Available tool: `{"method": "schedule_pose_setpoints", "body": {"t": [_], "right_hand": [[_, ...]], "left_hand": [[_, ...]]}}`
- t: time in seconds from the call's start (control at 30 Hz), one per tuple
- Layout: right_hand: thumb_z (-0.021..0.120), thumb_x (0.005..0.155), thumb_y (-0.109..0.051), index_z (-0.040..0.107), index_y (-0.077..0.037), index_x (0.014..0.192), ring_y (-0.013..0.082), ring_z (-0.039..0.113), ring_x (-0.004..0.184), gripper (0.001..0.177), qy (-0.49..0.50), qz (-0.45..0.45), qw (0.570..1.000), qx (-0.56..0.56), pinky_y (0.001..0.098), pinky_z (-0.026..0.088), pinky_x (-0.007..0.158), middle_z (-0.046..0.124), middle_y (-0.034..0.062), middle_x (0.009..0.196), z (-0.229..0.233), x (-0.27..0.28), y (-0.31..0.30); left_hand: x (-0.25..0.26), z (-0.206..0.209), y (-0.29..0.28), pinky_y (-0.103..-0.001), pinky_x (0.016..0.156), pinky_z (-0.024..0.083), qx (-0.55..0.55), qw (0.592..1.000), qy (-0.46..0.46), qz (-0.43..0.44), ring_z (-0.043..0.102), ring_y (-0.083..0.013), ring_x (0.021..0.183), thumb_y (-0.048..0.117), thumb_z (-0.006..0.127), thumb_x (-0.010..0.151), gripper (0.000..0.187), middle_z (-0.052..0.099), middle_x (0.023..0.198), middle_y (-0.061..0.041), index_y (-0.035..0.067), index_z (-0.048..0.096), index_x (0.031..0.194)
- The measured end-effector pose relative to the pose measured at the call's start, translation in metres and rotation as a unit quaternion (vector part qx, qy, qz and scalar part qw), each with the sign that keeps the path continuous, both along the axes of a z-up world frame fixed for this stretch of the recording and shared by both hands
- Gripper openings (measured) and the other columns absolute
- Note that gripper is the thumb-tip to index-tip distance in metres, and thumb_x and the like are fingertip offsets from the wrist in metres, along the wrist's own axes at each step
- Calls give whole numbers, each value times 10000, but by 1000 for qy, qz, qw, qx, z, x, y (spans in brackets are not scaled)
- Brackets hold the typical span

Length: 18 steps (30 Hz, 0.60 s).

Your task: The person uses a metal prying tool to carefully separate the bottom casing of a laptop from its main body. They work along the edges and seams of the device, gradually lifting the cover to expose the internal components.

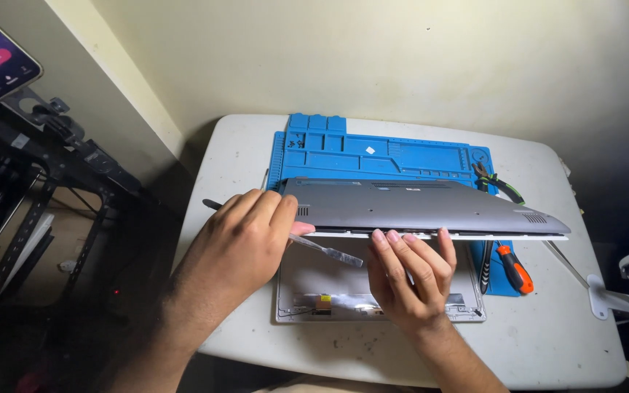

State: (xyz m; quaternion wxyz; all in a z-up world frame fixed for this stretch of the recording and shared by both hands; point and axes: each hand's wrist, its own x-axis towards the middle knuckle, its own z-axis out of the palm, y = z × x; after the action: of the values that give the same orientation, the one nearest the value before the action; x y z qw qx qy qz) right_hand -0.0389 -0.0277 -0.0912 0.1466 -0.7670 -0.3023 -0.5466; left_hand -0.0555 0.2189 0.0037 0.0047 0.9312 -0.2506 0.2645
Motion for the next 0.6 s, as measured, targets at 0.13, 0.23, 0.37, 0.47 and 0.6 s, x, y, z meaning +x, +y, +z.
{"method": "schedule_pose_setpoints", "body": {"t": [0.13,0.23,0.37,0.47,0.6], "right_hand": [[817,960,-267,780,-118,1100,183,587,969,208,14,-27,1000,-4,417,392,1041,691,28,1043,15,0,6],[792,976,-172,778,-104,1077,192,601,944,123,-5,-8,1000,3,405,383,1014,699,41,1021,17,6,7],[625,955,115,799,-52,1058,240,631,919,263,7,31,999,1,430,423,952,706,106,993,28,1,10],[667,967,137,813,-51,1027,262,640,896,246,9,29,1000,8,439,457,898,722,110,982,28,-2,14],[753,997,78,805,-15,1019,305,615,889,109,2,30,1000,-3,461,464,818,718,141,981,22,-6,13]], "left_hand": [[-1,0,0,-345,617,471,8,1000,0,10,518,-182,653,428,634,1070,397,505,744,1,142,507,826],[1,2,2,-340,643,498,-6,1000,-5,4,548,-175,695,415,648,1067,405,527,762,-1,145,498,806],[-7,14,18,-324,742,476,-40,999,-7,1,605,-206,857,422,602,1056,304,637,882,-19,119,601,1030],[-26,22,38,-389,919,502,-318,944,43,-74,622,-323,1008,209,564,1052,336,593,1066,-166,-36,519,1277],[-40,-12,50,-312,922,487,-505,859,69,-43,664,-222,991,312,260,1116,427,640,1087,-113,46,582,1030]]}}
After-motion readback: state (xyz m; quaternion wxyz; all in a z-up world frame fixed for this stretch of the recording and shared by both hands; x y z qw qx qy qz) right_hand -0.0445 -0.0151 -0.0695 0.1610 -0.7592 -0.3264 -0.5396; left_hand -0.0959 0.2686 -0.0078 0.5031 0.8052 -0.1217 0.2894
